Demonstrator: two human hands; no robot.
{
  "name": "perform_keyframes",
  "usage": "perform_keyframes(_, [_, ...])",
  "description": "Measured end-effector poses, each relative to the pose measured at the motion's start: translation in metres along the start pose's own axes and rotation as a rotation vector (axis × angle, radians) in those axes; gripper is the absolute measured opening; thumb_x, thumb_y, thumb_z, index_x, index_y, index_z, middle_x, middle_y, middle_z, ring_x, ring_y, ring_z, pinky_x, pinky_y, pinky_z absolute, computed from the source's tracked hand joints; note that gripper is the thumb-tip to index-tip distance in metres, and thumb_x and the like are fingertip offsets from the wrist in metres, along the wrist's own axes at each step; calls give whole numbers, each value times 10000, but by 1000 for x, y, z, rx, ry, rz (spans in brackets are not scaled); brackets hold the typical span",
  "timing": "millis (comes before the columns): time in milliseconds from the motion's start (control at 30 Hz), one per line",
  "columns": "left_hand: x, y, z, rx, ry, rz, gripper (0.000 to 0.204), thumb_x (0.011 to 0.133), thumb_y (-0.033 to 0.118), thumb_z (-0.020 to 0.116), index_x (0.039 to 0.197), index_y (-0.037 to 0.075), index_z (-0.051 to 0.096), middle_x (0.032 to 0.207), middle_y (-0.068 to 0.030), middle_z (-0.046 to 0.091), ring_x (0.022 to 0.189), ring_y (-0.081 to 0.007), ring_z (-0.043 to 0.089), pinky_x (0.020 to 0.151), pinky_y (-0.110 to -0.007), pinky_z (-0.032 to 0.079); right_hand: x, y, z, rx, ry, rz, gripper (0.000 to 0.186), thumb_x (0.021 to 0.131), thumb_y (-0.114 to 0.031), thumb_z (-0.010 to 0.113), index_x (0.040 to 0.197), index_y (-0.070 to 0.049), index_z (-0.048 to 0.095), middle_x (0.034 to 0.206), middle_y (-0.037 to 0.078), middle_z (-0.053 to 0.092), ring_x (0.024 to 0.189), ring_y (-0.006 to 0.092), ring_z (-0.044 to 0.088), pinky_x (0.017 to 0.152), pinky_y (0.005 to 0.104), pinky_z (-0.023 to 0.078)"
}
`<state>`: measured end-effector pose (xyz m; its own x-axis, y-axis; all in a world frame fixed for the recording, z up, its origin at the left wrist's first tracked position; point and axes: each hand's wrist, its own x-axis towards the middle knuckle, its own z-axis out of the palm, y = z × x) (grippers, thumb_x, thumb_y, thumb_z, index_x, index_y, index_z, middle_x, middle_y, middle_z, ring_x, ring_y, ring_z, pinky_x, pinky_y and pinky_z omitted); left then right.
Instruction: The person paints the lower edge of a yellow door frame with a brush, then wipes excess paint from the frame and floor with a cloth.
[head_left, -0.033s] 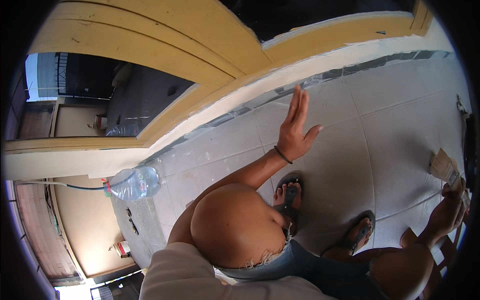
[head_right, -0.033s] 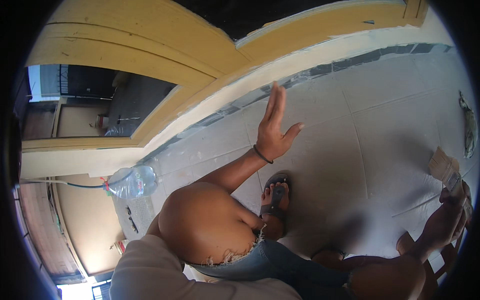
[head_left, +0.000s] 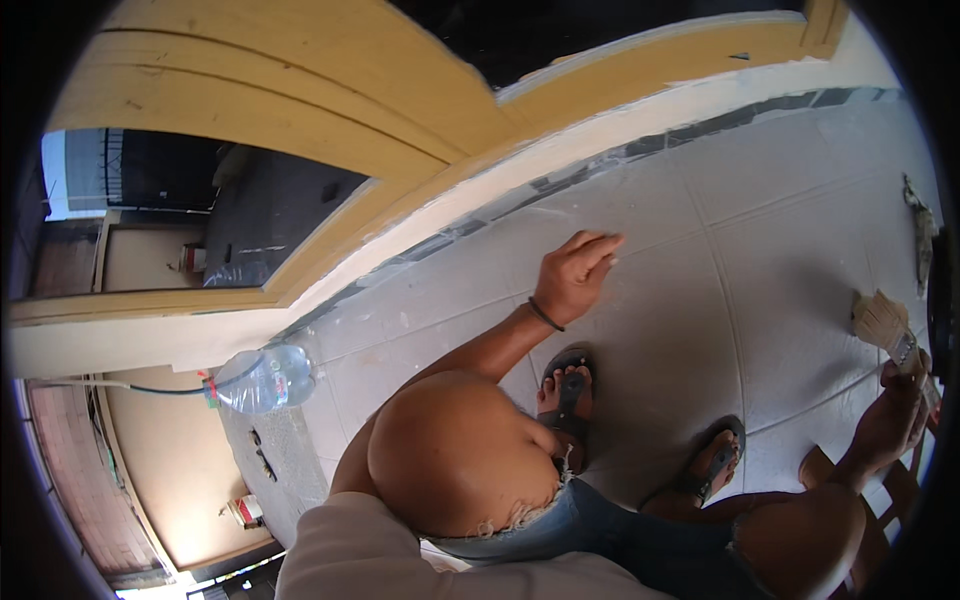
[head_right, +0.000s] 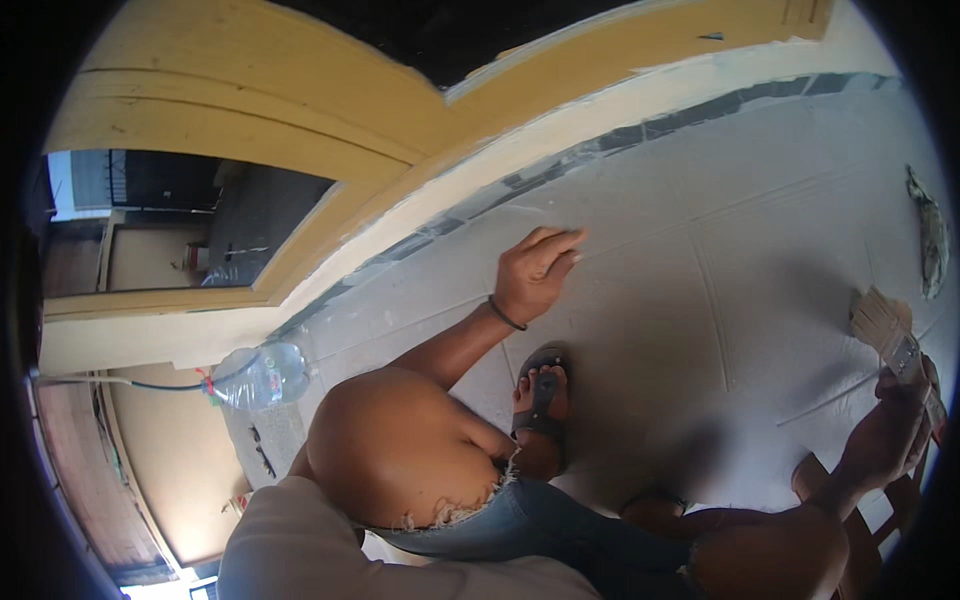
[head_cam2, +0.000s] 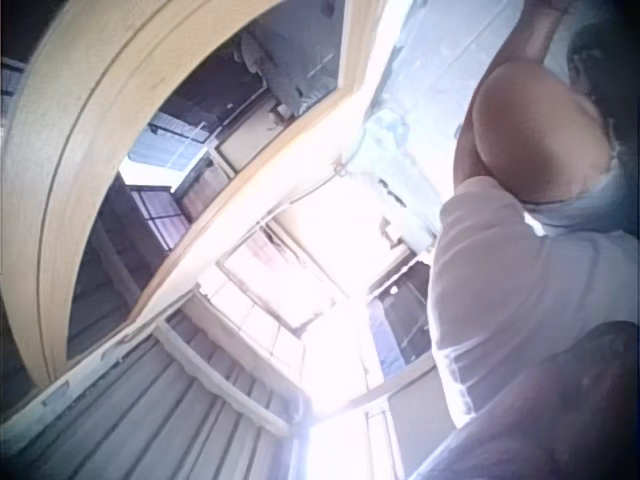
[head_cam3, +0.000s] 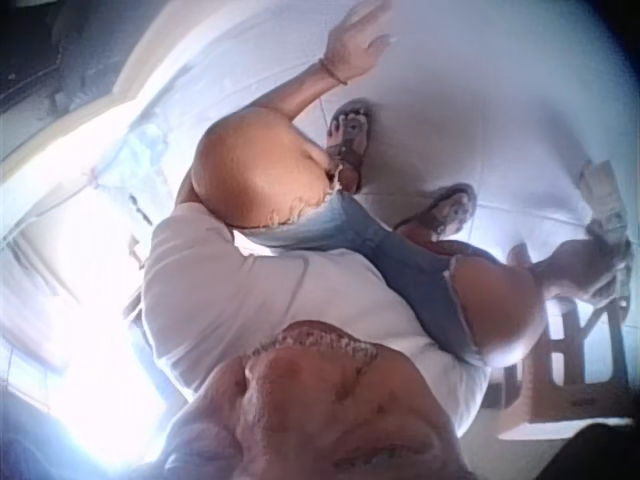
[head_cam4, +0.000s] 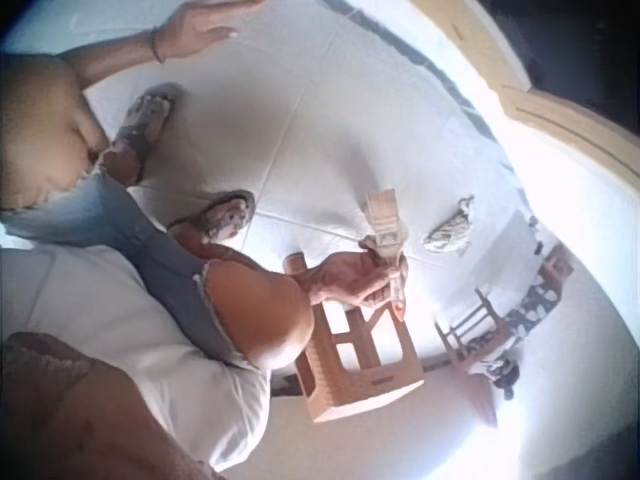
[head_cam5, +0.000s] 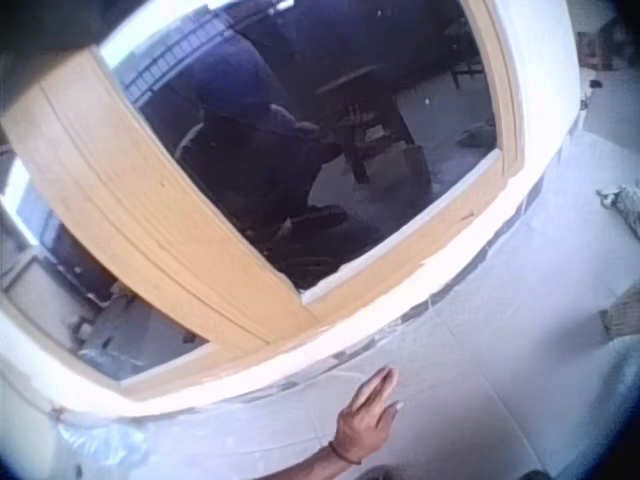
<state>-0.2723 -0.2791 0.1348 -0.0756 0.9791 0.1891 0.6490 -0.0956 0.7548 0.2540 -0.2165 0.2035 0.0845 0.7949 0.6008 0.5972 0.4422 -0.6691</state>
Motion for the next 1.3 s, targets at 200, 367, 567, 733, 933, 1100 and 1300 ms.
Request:
perform_keyframes(200, [-4, 36, -3, 185, -13, -183, 316, 998, 209, 737, 777, 12, 628, 619, -53, 492, 568, -110, 411, 525, -322, 398, 14, -16, 23, 701, 377, 498, 314, 1035, -152, 626, 1245, 82, 638, 956, 151, 712, 794, 265, 727, 625, 318, 519])
perform_keyframes(367, [-37, -60, 34, 39, -173, -316, 77, 945, 57, 724, 920, -7, 690, 760, -59, 662, 591, -98, 568, 555, -286, 473, 24, 10, 1, 952, 646, 634, 405, 1072, -320, 556, 1220, 54, 599, 1080, 193, 706, 850, 313, 729, 701, 374, 572])
perform_keyframes(567, [-46, -64, 36, 80, -307, -282, 41, 918, -17, 709, 960, -16, 708, 761, -64, 673, 610, -89, 602, 565, -275, 500, 14, 65, -12, 921, 727, 770, 200, 983, -121, 692, 1122, 15, 646, 953, 141, 740, 824, 209, 733, 657, 297, 555])
perform_keyframes(733, [-53, -74, 41, -14, -343, -413, 73, 906, -18, 721, 977, -18, 705, 787, -44, 694, 634, -84, 618, 582, -260, 514, 0, 83, 4, 884, 721, 821, 171, 975, -72, 709, 1113, 6, 648, 955, 113, 740, 819, 178, 739, 630, 268, 561])
perform_keyframes(933, [-63, -80, 50, -18, -392, -382, 92, 907, -24, 716, 998, -25, 706, 806, -39, 708, 672, -78, 640, 610, -243, 520, -11, 96, 12, 932, 728, 919, 192, 969, -91, 744, 1119, -8, 658, 918, 94, 731, 782, 154, 723, 615, 261, 552])
perform_keyframes(1100, [-63, -74, 50, -44, -435, -406, 94, 911, -17, 718, 1003, -30, 708, 803, -41, 709, 670, -79, 639, 618, -243, 521, -13, 110, 21, 919, 773, 990, 193, 950, -98, 774, 1097, -35, 667, 873, 56, 697, 744, 117, 677, 590, 247, 521])
perform_keyframes(1300, [-61, -67, 49, -23, -441, -398, 107, 911, -12, 721, 1015, -37, 709, 813, -47, 710, 675, -82, 636, 627, -247, 526, -23, 115, 26, 884, 773, 1038, 216, 952, -172, 799, 1080, -66, 662, 847, 9, 640, 718, 88, 601, 570, 245, 477])
